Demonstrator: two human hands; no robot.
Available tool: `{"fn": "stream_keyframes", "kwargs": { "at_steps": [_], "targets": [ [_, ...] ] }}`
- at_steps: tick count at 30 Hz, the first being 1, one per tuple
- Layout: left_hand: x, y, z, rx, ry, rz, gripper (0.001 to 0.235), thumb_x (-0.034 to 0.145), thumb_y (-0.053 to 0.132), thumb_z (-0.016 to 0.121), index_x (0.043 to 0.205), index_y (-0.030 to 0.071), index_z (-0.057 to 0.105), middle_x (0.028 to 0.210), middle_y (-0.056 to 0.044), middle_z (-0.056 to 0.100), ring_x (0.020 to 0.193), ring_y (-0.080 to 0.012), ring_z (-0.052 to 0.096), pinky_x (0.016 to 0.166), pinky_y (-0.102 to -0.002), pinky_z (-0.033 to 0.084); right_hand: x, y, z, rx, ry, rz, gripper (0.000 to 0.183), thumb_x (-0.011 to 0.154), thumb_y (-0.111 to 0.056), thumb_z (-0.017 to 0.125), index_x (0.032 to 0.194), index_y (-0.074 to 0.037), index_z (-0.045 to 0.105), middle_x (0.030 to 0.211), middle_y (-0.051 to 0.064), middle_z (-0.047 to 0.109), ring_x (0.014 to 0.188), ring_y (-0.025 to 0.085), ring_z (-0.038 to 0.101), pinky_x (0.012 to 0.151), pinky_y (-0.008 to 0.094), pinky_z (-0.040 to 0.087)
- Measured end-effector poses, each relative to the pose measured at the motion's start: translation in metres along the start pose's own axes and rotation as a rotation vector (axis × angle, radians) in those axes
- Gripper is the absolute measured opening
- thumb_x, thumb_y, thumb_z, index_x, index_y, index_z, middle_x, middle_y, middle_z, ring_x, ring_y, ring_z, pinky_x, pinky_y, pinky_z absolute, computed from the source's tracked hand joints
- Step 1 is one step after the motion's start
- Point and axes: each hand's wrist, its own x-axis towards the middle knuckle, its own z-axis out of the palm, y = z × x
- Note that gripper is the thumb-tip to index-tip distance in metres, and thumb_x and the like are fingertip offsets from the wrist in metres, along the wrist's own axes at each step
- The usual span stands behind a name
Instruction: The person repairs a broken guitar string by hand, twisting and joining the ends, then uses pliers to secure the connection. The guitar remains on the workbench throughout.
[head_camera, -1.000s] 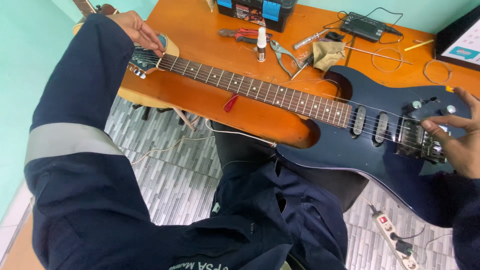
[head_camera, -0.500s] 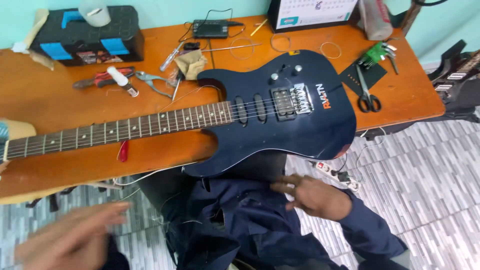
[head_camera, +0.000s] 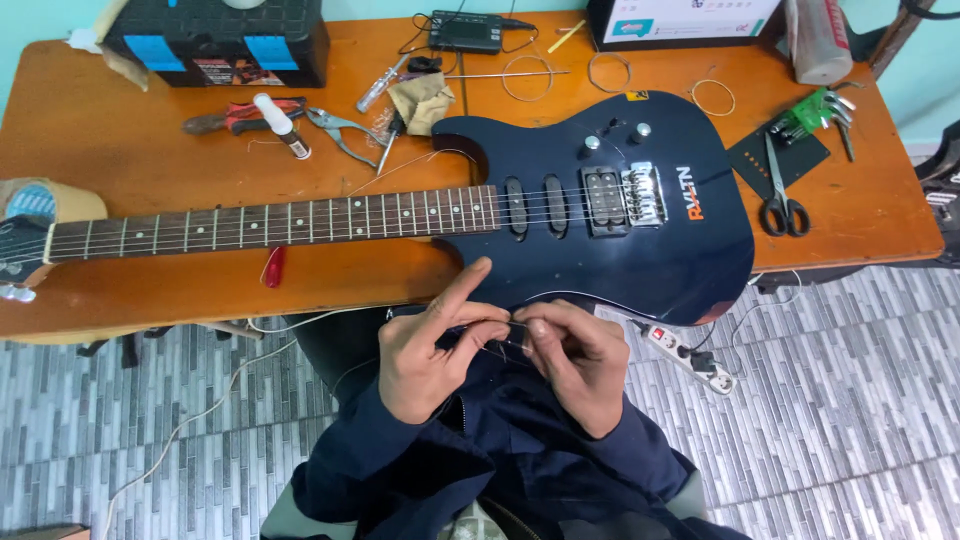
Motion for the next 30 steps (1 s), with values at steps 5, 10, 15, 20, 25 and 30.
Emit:
{"fn": "stream_keyframes", "kwargs": {
  "at_steps": [5, 10, 15, 20, 25, 30],
  "targets": [
    [-0.005, -0.006, 0.003, 0.001, 0.025, 0.014, 0.048, 0.089, -0.005, 0.073, 0.137, 0.000, 0.065, 0.086, -0.006, 0.082, 0.073, -0.0230, 0.080, 0.069, -0.031, 0.064, -0.009, 0.011, 0.004, 0.036, 0.011, -0.012, 0.034, 0.090, -0.021, 0.078, 0.110, 0.006, 0.073, 0.063, 0.007, 0.067, 0.045, 0.008, 0.051, 0.040, 0.026, 0.044],
    [-0.006, -0.002, 0.003, -0.076, 0.044, -0.019, 0.057, 0.082, -0.001, 0.082, 0.137, 0.001, 0.065, 0.087, -0.005, 0.082, 0.076, -0.0230, 0.081, 0.072, -0.032, 0.064, -0.004, 0.007, 0.007, -0.029, 0.039, 0.013, 0.017, 0.098, -0.007, 0.065, 0.085, -0.001, 0.075, 0.050, 0.003, 0.063, 0.038, 0.009, 0.045, 0.038, 0.021, 0.041],
    [-0.006, 0.000, 0.004, -0.121, 0.029, -0.035, 0.059, 0.079, 0.002, 0.086, 0.134, 0.001, 0.067, 0.089, -0.008, 0.083, 0.080, -0.0258, 0.081, 0.074, -0.034, 0.065, -0.010, 0.017, 0.008, 0.148, 0.028, 0.104, 0.025, 0.102, -0.006, 0.058, 0.085, 0.004, 0.072, 0.046, 0.005, 0.059, 0.038, 0.006, 0.041, 0.038, 0.018, 0.040],
    [-0.003, -0.001, -0.007, -0.373, -0.116, -0.144, 0.066, 0.070, -0.004, 0.090, 0.132, -0.003, 0.067, 0.095, -0.012, 0.083, 0.085, -0.0253, 0.081, 0.081, -0.033, 0.063, -0.022, 0.032, 0.009, 0.634, 0.157, 0.458, 0.031, 0.104, -0.014, 0.055, 0.081, 0.006, 0.059, 0.043, 0.009, 0.042, 0.034, 0.005, 0.027, 0.033, 0.018, 0.026],
    [0.000, -0.004, -0.015, -0.631, -0.291, -0.261, 0.069, 0.080, 0.032, 0.079, 0.138, -0.001, 0.063, 0.107, -0.015, 0.081, 0.106, -0.0205, 0.072, 0.086, -0.030, 0.057, -0.027, 0.048, 0.007, 0.879, 0.094, 0.641, 0.031, 0.104, -0.015, 0.056, 0.079, 0.003, 0.053, 0.043, 0.008, 0.040, 0.029, 0.002, 0.030, 0.030, 0.016, 0.027],
    [-0.009, -0.025, -0.019, -0.912, -0.351, -0.422, 0.082, 0.104, 0.060, 0.045, 0.144, -0.011, 0.054, 0.092, -0.020, 0.080, 0.088, -0.0167, 0.076, 0.085, -0.023, 0.055, -0.027, 0.048, 0.010, 0.881, 0.065, 0.560, 0.034, 0.103, -0.015, 0.056, 0.077, 0.006, 0.052, 0.045, 0.011, 0.039, 0.032, 0.003, 0.027, 0.031, 0.016, 0.026]
  ]
}}
